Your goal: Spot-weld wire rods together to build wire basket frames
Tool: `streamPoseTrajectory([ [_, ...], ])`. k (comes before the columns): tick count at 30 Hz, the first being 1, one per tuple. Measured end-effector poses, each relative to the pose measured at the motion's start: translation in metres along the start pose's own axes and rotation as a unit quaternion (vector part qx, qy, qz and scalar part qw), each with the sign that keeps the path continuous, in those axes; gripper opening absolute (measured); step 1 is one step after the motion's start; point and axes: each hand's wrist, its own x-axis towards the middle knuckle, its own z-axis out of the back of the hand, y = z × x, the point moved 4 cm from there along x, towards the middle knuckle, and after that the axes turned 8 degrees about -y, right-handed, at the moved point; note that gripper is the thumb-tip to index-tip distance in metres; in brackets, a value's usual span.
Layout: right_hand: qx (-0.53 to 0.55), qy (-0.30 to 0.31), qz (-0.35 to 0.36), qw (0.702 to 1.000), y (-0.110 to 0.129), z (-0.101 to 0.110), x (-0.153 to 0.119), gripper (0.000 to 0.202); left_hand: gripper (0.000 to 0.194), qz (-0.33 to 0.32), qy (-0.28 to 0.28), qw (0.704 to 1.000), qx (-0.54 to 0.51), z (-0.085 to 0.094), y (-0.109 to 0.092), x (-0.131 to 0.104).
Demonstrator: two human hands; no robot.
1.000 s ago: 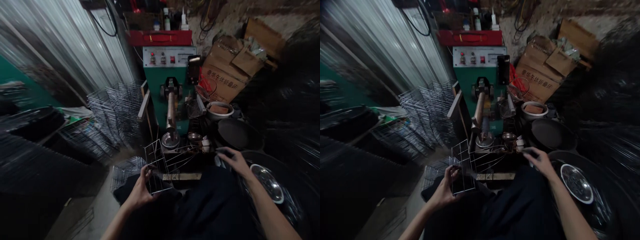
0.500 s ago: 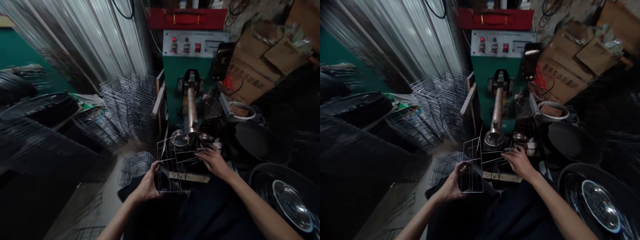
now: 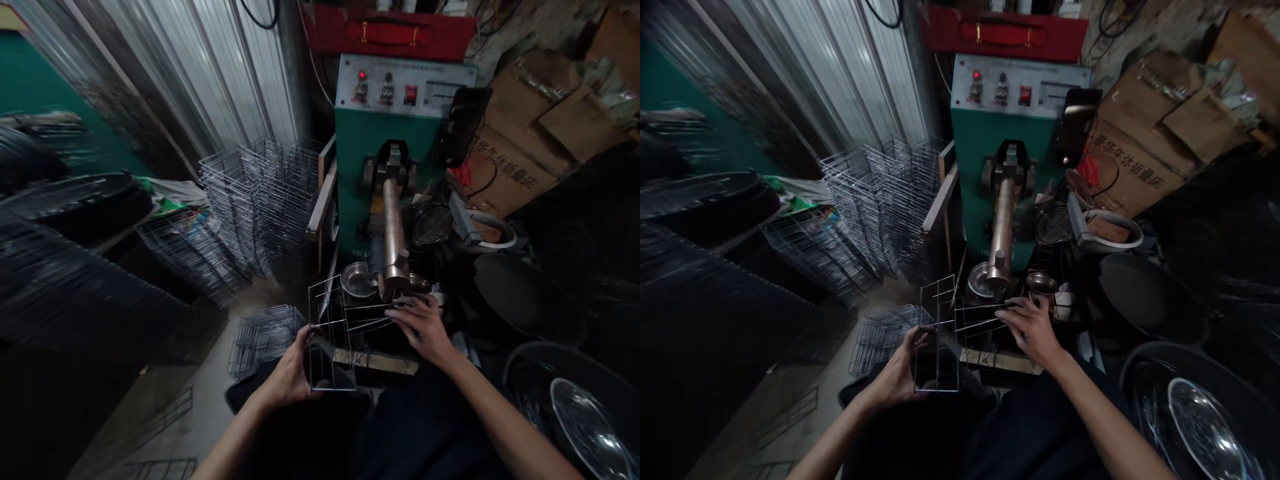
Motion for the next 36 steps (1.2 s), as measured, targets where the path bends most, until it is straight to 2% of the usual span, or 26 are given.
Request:
streamPoseTrajectory([
  [3,0.003,-0.001,-0.001,1.000,-0.001,-0.002,0.003,0.030,0.113,-0.004,-0.006,1.000,-0.010,0.003,0.001,0.001],
  [7,0.002,0.001,-0.011,1.000,-0.003,-0.009,0.007,0.028,0.122,0.007,-0.002,1.000,-0.012,0.005,0.009,0.006],
  [10,-0.003,-0.003,-0.018,1.000,-0.004,-0.013,0.008,0.025,0.116,-0.003,-0.003,1.000,-0.020,0.006,0.009,0.009],
  [13,-0.004,-0.014,-0.033,0.999,-0.007,-0.010,0.007,0.019,0.103,-0.022,-0.005,0.999,-0.034,0.005,0.005,0.009],
  [16,0.007,-0.021,-0.060,0.998,-0.017,-0.004,0.005,0.019,0.113,-0.002,0.004,0.999,-0.042,0.005,0.008,0.011],
  [18,0.013,-0.026,-0.074,0.997,-0.026,-0.001,0.004,0.020,0.118,0.017,0.015,0.999,-0.046,0.006,0.011,0.016],
  [21,0.001,-0.033,-0.083,0.996,-0.035,-0.002,0.006,0.021,0.113,0.022,0.025,0.998,-0.056,0.012,0.011,0.029],
  [25,0.001,-0.022,-0.083,0.996,-0.032,-0.011,0.015,0.021,0.105,0.009,0.032,0.997,-0.066,0.021,0.005,0.045],
  [27,0.017,-0.022,-0.091,0.995,-0.032,-0.008,0.016,0.019,0.100,-0.002,0.044,0.997,-0.071,0.023,0.002,0.048],
  [29,0.036,-0.026,-0.143,0.989,-0.047,0.009,0.003,0.022,0.104,-0.007,0.054,0.996,-0.077,0.024,0.002,0.048],
  [31,0.028,-0.039,-0.251,0.967,-0.080,0.044,-0.033,0.032,0.117,-0.007,0.059,0.995,-0.085,0.024,0.005,0.047],
  [33,-0.070,-0.086,-0.398,0.911,-0.126,0.098,-0.097,0.043,0.134,-0.003,0.063,0.994,-0.094,0.023,0.010,0.044],
  [34,-0.154,-0.106,-0.471,0.862,-0.147,0.129,-0.138,0.046,0.141,0.001,0.067,0.993,-0.097,0.021,0.013,0.043],
  [35,-0.224,-0.094,-0.549,0.800,-0.165,0.158,-0.183,0.045,0.145,0.007,0.072,0.992,-0.100,0.018,0.016,0.042],
  [36,-0.282,-0.082,-0.627,0.722,-0.177,0.185,-0.229,0.044,0.147,0.014,0.077,0.992,-0.103,0.015,0.019,0.042],
])
